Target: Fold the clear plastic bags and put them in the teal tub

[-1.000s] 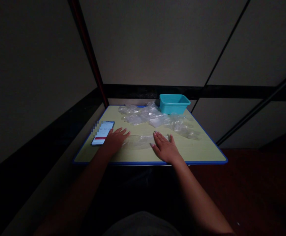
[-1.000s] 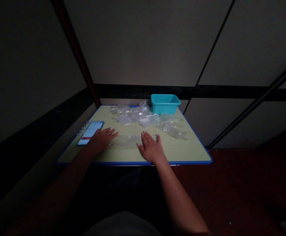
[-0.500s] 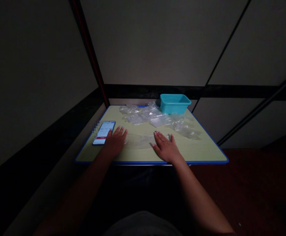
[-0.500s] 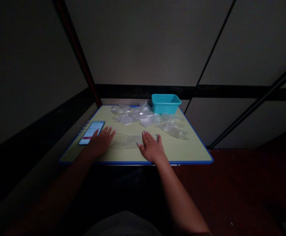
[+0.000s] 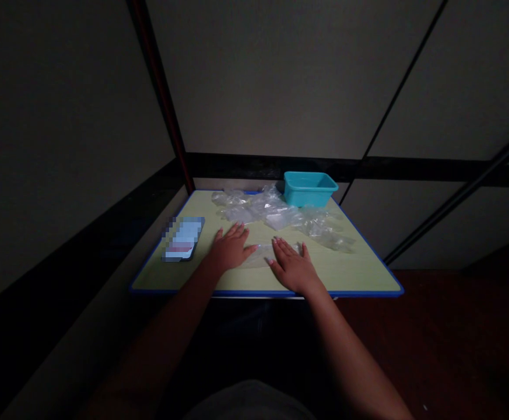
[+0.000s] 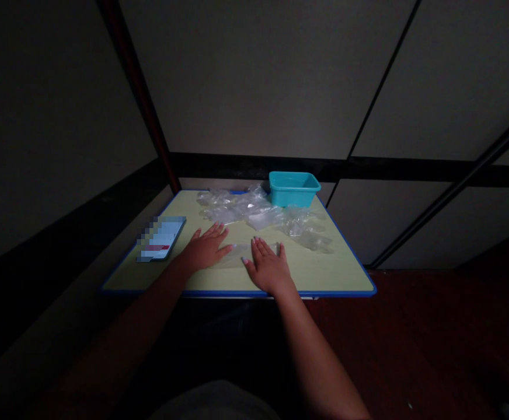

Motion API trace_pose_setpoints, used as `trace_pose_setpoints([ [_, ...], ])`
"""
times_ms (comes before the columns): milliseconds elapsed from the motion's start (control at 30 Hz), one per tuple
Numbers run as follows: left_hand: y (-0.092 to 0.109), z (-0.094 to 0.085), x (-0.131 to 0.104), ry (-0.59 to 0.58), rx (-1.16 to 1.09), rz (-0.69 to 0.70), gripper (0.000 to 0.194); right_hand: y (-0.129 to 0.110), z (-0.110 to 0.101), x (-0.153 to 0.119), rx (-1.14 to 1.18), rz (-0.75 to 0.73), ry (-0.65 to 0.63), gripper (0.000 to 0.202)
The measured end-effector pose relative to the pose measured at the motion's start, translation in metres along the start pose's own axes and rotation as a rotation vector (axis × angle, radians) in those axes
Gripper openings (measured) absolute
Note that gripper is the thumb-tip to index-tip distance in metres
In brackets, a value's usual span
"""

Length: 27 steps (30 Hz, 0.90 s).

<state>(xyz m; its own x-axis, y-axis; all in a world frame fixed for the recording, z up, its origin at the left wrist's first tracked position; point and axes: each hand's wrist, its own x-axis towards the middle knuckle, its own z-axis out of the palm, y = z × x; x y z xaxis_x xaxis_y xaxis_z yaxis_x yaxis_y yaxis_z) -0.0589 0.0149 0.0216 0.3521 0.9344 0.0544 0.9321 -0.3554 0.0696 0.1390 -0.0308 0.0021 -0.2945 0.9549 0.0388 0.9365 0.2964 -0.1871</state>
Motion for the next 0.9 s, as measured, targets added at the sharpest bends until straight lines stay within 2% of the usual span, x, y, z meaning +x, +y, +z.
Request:
trace_pose_setpoints([
  [433, 0.009, 0.022, -0.021, 0.032, -0.019, 0.014, 0.053, 0.001, 0.002, 0.001, -0.015, 0.001, -0.007, 0.062],
  [667, 0.017, 0.019, -0.026, 0.062, -0.028, -0.025, 0.058, 0.001, 0.002, 0.001, -0.034, 0.001, -0.009, 0.062],
  [900, 0.026, 0.016, -0.024, 0.022, -0.030, -0.049, 0.056, 0.000, -0.001, 0.001, -0.022, 0.007, -0.021, 0.062],
])
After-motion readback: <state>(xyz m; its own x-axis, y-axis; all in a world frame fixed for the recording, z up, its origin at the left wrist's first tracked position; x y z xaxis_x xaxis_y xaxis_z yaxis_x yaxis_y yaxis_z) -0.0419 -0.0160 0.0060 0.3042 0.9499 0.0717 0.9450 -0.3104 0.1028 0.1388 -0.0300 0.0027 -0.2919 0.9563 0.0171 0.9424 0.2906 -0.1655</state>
